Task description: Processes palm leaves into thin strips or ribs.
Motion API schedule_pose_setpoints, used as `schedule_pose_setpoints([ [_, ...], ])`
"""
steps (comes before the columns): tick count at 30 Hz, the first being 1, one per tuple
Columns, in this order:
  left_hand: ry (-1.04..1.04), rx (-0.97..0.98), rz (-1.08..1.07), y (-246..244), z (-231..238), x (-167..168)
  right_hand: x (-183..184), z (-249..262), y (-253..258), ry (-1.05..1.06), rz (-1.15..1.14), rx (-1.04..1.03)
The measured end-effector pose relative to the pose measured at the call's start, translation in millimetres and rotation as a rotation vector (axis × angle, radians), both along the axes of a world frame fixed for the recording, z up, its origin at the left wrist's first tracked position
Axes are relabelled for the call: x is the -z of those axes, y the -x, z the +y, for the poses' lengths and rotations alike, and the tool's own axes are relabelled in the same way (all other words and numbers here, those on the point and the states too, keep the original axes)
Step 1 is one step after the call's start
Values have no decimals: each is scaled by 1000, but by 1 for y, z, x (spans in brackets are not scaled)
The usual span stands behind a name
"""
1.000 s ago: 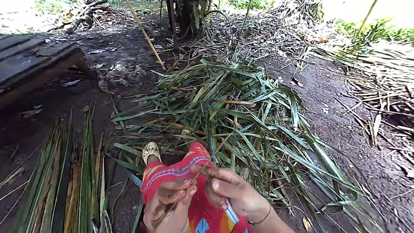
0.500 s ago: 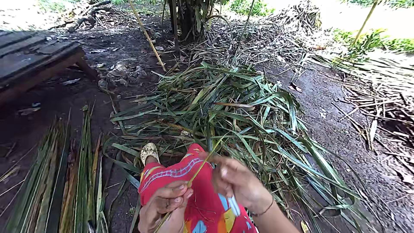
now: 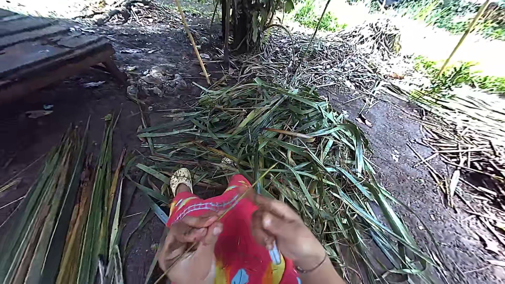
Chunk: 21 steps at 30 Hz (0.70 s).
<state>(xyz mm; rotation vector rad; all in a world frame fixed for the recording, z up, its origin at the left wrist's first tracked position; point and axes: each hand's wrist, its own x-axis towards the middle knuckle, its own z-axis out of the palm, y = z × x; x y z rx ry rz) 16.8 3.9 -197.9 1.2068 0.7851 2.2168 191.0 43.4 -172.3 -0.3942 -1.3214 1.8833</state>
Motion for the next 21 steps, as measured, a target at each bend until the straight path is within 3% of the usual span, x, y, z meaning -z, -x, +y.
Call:
schedule_pose_setpoints([
  [2,19,-5,-39,-8,-2,-2,-2,-12,27,-24,-14,-83],
  [5,25,-28,-68,-8,-6,-6,4,-9,38,13,102,-15],
  [11,42,-34,-89,1,-8,-4,0,28,-7,153,223,386],
  [17,96,-33,-176,-9,-4,-3,-4,-15,34,40,-24,-18],
  [21,119,58,-270,-6,-12,-9,3,-5,30,-51,29,84],
])
